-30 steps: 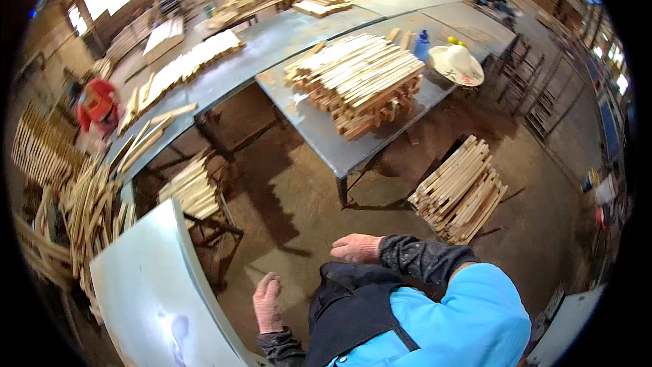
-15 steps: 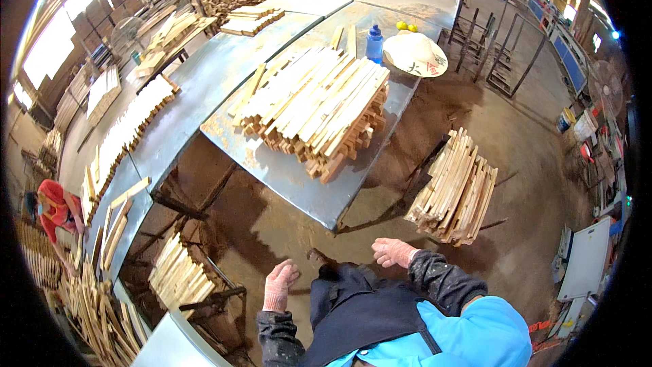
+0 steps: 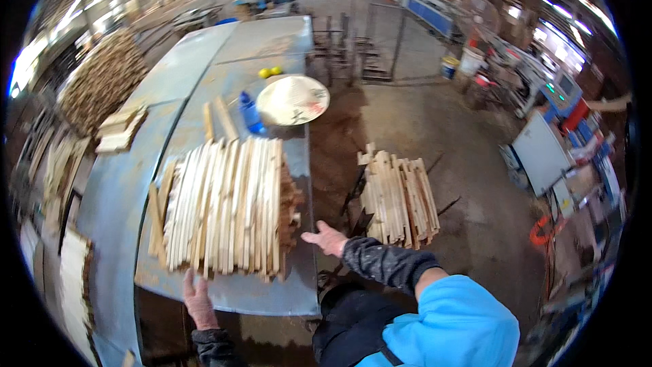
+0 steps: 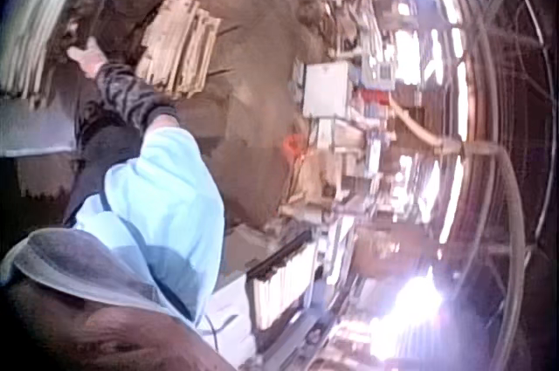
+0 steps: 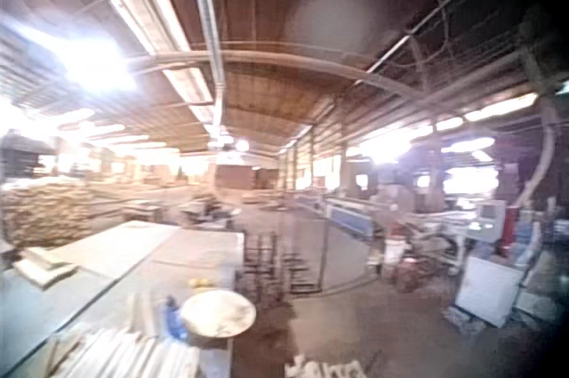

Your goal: The person repeatedly picks up stacks of thin wooden strips from a metal table and places them onto a conveyor belt. The person wears gloves and handles the wood by hand, moving between the table and the conveyor in a repetitive cycle.

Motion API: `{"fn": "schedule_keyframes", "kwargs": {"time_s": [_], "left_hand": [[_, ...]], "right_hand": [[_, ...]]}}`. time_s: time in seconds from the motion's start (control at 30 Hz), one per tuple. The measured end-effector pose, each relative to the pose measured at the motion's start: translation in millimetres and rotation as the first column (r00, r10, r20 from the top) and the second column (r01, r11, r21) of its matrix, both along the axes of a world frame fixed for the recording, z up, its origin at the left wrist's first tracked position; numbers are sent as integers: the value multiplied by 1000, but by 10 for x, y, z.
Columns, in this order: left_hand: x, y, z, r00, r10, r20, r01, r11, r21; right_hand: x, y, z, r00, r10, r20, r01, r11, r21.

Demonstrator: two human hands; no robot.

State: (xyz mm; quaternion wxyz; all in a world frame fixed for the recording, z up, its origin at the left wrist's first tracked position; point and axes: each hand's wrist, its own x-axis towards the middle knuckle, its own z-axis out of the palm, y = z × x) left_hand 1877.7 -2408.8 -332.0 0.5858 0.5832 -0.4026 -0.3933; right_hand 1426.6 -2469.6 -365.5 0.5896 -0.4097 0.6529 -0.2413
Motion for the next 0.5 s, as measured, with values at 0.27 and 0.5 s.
{"fn": "schedule_keyframes", "kwargs": {"time_s": [0.27, 0.5], "left_hand": [[836, -2009, -618, 744, 127, 657, -216, 975, 55], [301, -3024, -85, 620, -301, 725, -286, 774, 566]], "right_hand": [[293, -1151, -231, 987, -153, 41, 157, 981, -114], [476, -1134, -190, 968, -191, 160, 204, 977, -65]]}}
